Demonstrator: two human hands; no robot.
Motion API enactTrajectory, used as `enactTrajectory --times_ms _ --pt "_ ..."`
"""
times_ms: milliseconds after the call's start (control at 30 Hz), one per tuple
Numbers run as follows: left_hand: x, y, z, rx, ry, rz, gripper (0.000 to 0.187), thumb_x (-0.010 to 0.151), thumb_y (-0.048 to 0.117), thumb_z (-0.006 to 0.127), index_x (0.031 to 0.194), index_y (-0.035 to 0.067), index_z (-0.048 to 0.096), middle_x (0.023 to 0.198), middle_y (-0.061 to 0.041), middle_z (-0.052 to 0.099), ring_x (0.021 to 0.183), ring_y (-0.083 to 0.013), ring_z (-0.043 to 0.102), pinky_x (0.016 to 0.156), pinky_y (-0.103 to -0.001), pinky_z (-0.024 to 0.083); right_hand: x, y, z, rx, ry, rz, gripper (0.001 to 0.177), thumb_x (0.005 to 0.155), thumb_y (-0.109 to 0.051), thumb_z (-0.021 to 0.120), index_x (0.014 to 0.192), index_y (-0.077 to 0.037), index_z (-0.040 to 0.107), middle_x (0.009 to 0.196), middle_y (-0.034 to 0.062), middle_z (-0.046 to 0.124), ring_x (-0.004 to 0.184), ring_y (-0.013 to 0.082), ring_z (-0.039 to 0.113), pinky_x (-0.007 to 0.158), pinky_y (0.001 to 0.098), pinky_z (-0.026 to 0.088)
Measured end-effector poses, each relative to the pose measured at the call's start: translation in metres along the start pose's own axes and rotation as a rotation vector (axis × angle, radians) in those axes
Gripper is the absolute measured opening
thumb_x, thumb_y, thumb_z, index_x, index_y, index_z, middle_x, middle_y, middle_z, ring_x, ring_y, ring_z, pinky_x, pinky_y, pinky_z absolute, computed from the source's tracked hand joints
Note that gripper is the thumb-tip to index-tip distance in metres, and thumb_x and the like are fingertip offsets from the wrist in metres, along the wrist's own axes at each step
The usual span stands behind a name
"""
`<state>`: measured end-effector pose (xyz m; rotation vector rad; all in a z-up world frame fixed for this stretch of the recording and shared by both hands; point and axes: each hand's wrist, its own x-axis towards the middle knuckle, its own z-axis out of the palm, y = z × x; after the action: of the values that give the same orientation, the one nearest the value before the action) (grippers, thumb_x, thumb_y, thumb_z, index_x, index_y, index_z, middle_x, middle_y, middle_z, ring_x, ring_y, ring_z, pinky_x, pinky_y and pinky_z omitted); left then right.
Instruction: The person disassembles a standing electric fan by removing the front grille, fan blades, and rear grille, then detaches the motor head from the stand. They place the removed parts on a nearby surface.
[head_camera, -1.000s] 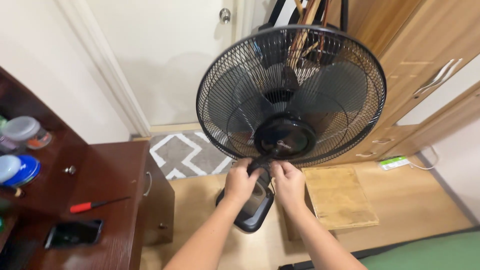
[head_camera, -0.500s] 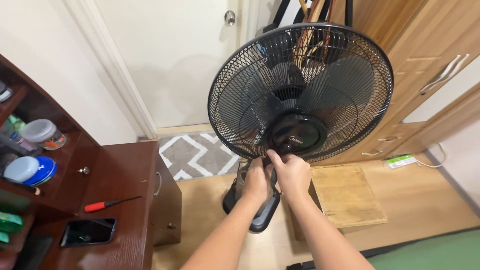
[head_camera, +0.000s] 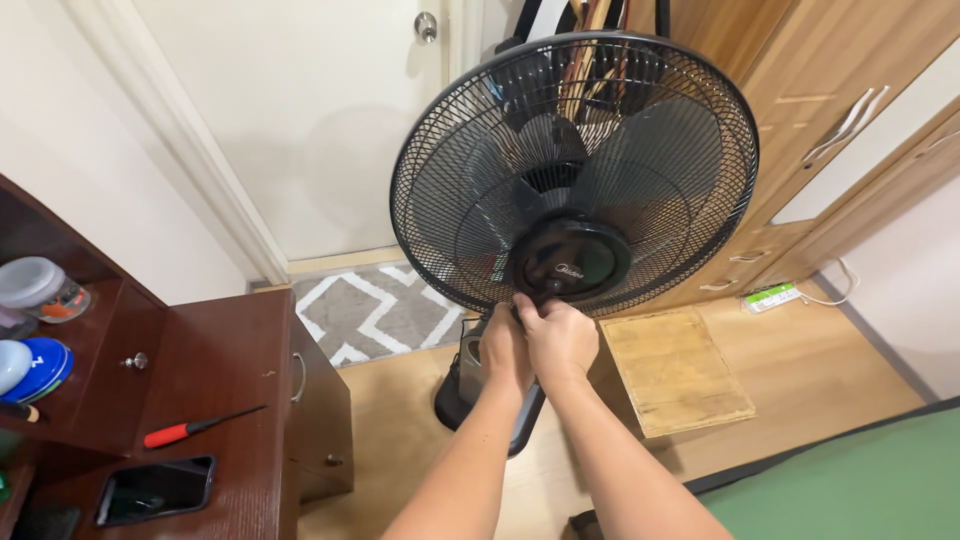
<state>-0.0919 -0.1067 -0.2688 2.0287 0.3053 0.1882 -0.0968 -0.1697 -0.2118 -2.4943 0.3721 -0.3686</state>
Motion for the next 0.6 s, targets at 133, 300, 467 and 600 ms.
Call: enactTrajectory --times_ms 133,300,467,600 --pt "0.010 -0.004 -0.005 -0.518 -0.065 -0.437 0.047 0.097 0.041 0.051 0.101 -0.004 0.066 0.095 -0.021 0.070 0.093 -0.0406 0.065 0.078 -0.050 0.051 -0.006 0.001 -0.002 0.217 -0.073 -0.028 0.047 0.085 -0.050 0.071 0.071 -0.005 0.075 0.059 0.0138 0.068 0.057 0.0313 0.066 0.062 0.0411 0.053" --pt "0.011 -0.010 -0.001 -0.790 -0.074 -0.458 0.037 0.101 0.038 0.057 0.106 0.002 0.065 0.098 -0.019 0.077 0.072 -0.0371 0.052 0.075 -0.051 0.039 -0.006 0.006 -0.030 0.524 0.288 -0.234 0.032 0.090 -0.031 0.078 0.077 -0.003 0.069 0.066 0.0092 0.062 0.059 0.0220 0.057 0.059 0.0366 0.047" --pt "0.006 -0.023 0.007 0.052 0.007 0.143 0.037 0.096 0.034 0.069 0.099 -0.002 0.060 0.092 -0.027 0.070 0.091 -0.0462 0.065 0.080 -0.052 0.051 0.051 -0.006 -0.108 0.147 0.747 -0.908 0.036 0.105 -0.028 0.081 0.126 -0.007 0.061 0.131 0.0167 0.053 0.134 0.0348 0.045 0.119 0.0485 0.033" --pt "0.006 -0.026 0.011 0.041 0.060 0.256 0.039 0.096 0.036 0.068 0.099 -0.002 0.061 0.092 -0.026 0.070 0.092 -0.0451 0.066 0.080 -0.051 0.053 0.133 -0.045 -0.170 -0.082 0.622 -1.058 0.059 0.106 -0.044 0.071 0.146 -0.004 0.054 0.147 0.0198 0.053 0.142 0.0415 0.042 0.117 0.0541 0.032"
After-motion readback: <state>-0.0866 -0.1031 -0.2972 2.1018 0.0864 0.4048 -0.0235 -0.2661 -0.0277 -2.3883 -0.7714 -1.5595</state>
